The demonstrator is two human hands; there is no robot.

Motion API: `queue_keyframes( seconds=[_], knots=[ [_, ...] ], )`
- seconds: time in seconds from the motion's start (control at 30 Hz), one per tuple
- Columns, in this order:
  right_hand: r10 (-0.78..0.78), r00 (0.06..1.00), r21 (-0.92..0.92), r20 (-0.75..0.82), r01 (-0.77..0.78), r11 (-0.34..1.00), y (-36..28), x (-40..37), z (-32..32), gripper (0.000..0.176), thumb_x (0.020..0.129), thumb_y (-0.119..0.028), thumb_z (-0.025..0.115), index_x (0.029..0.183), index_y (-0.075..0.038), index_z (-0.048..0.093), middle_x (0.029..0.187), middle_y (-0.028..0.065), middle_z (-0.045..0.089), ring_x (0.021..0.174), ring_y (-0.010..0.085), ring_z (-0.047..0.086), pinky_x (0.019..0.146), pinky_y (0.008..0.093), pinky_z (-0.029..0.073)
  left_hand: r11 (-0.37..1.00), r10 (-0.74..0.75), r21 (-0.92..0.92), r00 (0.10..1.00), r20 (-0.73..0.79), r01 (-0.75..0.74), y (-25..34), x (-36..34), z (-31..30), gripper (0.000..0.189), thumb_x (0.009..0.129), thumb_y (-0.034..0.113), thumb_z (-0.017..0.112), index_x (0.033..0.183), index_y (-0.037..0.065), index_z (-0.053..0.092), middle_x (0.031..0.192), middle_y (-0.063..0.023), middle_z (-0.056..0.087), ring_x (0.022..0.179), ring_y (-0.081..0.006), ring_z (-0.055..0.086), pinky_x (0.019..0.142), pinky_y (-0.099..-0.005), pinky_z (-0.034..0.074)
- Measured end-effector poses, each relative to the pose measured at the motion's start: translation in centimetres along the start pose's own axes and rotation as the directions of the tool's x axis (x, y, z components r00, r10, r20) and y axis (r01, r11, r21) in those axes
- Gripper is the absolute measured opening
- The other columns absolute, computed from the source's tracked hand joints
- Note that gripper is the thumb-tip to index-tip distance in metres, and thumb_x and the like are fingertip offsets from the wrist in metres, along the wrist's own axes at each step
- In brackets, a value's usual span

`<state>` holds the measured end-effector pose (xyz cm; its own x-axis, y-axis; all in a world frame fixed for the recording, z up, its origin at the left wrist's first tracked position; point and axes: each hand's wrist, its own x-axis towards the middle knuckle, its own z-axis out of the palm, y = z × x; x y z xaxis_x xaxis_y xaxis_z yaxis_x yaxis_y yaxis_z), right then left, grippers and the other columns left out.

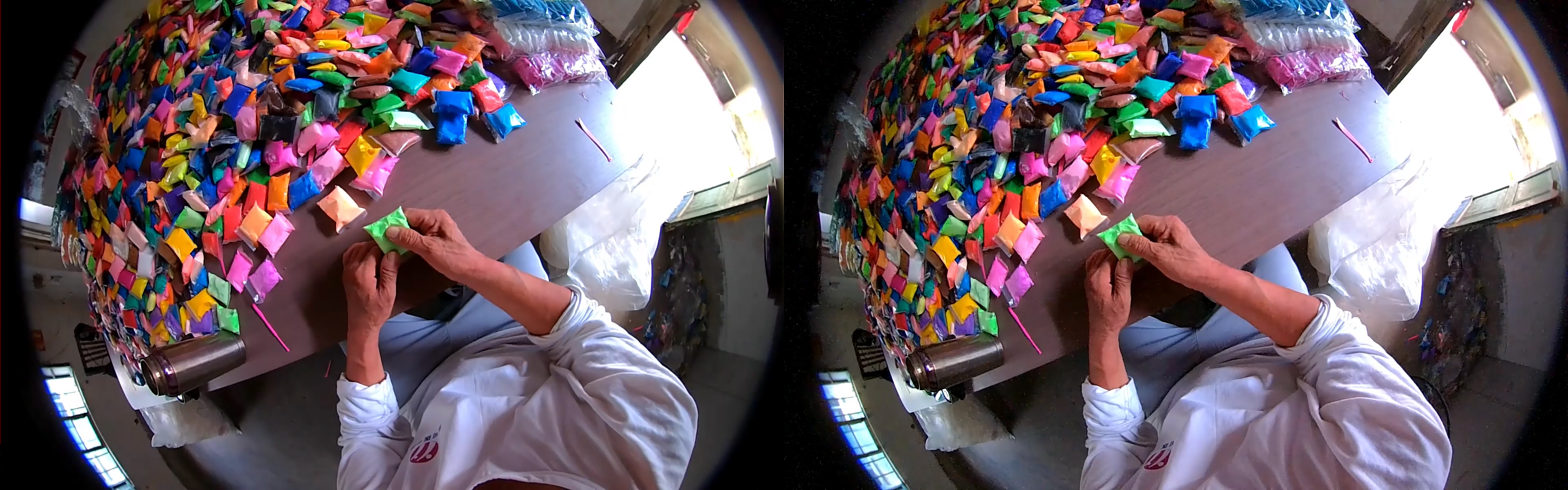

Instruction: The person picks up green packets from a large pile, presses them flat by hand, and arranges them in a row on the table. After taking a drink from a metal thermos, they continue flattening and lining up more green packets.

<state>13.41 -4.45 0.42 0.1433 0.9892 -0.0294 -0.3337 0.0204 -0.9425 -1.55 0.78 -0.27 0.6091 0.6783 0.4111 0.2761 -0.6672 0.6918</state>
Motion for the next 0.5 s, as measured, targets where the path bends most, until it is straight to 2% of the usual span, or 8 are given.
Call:
queue_keyframes(
  seconds=[0.3,0.5],
  knots=[
    [-0.019,0.999,-0.015,-0.035,0.018,1.000,-0.13,-0.18,-0.04,0.034,0.096,-0.031,0.055,0.103,0.001,0.064,0.087,0.0016,0.063,0.080,0.0076,0.056,0.071,0.0253,0.049,1.000,-0.020,-0.003,0.999,-0.026,0.020,0.05,-0.11,0.16,0.029,0.096,0.024,0.050,0.090,-0.003,0.059,0.091,-0.0177,0.062,0.089,-0.0355,0.056,0.087,-0.0452,0.042],
    [-0.010,0.999,-0.061,-0.034,0.008,0.998,0.00,-0.15,-0.31,0.034,0.095,-0.031,0.055,0.102,0.001,0.064,0.086,0.0023,0.063,0.079,0.0086,0.057,0.070,0.0255,0.049,1.000,0.016,0.008,1.000,-0.014,-0.016,-0.06,-0.04,0.17,0.029,0.096,0.022,0.048,0.085,-0.002,0.059,0.088,-0.0172,0.061,0.086,-0.0351,0.055,0.085,-0.0449,0.041]
  ],
)
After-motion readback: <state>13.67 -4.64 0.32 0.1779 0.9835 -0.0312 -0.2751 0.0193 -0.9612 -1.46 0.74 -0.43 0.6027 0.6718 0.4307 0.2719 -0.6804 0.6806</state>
